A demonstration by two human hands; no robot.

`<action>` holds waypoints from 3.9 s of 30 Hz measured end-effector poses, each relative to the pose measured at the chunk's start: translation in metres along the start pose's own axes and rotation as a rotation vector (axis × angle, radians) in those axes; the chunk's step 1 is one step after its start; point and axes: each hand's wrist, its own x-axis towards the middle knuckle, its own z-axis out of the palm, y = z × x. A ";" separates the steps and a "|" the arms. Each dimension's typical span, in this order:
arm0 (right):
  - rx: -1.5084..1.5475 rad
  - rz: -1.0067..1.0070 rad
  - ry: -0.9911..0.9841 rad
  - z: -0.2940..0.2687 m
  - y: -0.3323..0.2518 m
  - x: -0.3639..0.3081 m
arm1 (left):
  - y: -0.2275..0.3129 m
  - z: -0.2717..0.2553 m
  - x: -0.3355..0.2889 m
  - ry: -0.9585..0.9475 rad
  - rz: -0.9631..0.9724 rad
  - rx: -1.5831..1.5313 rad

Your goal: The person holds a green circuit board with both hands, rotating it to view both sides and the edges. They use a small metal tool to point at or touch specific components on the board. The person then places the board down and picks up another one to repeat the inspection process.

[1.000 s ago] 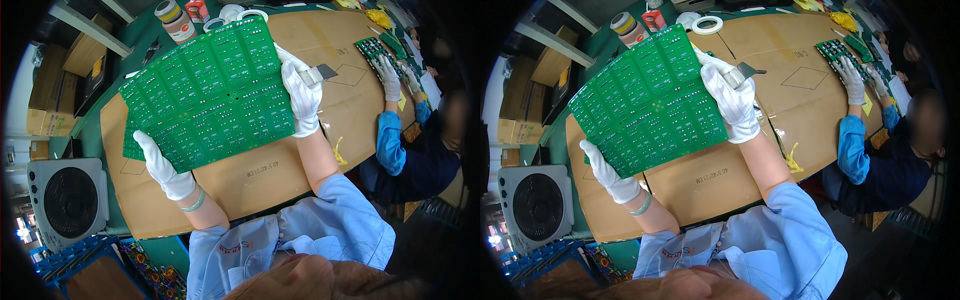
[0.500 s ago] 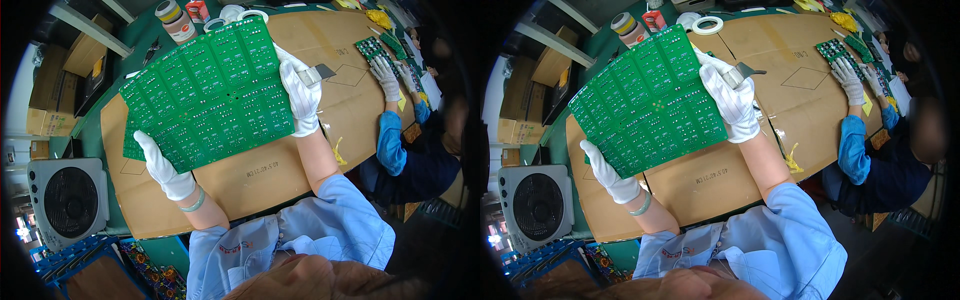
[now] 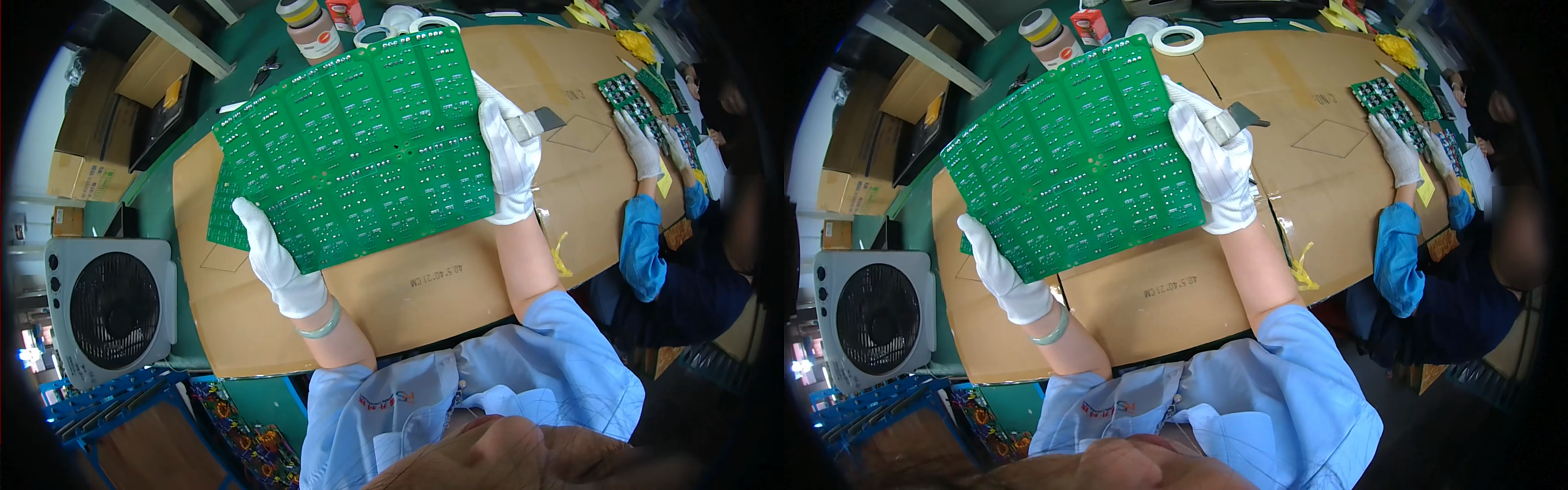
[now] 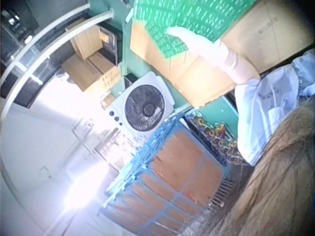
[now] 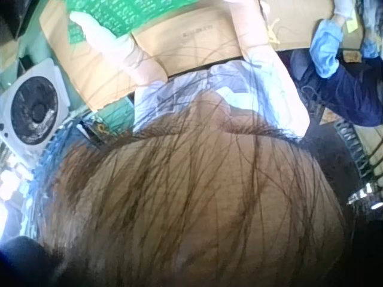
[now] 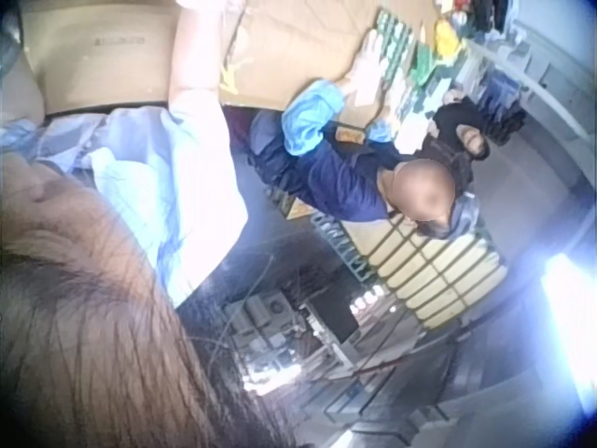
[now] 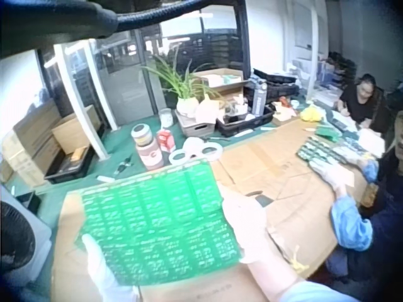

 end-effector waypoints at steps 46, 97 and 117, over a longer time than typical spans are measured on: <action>0.015 0.049 0.084 -0.001 0.009 0.005 | -0.001 0.004 0.000 0.067 -0.038 0.042; -0.072 0.215 0.052 0.002 -0.007 0.003 | 0.002 0.008 -0.004 0.055 0.003 0.160; -0.075 0.199 0.076 0.010 -0.009 0.001 | 0.001 0.002 -0.005 0.028 0.071 0.249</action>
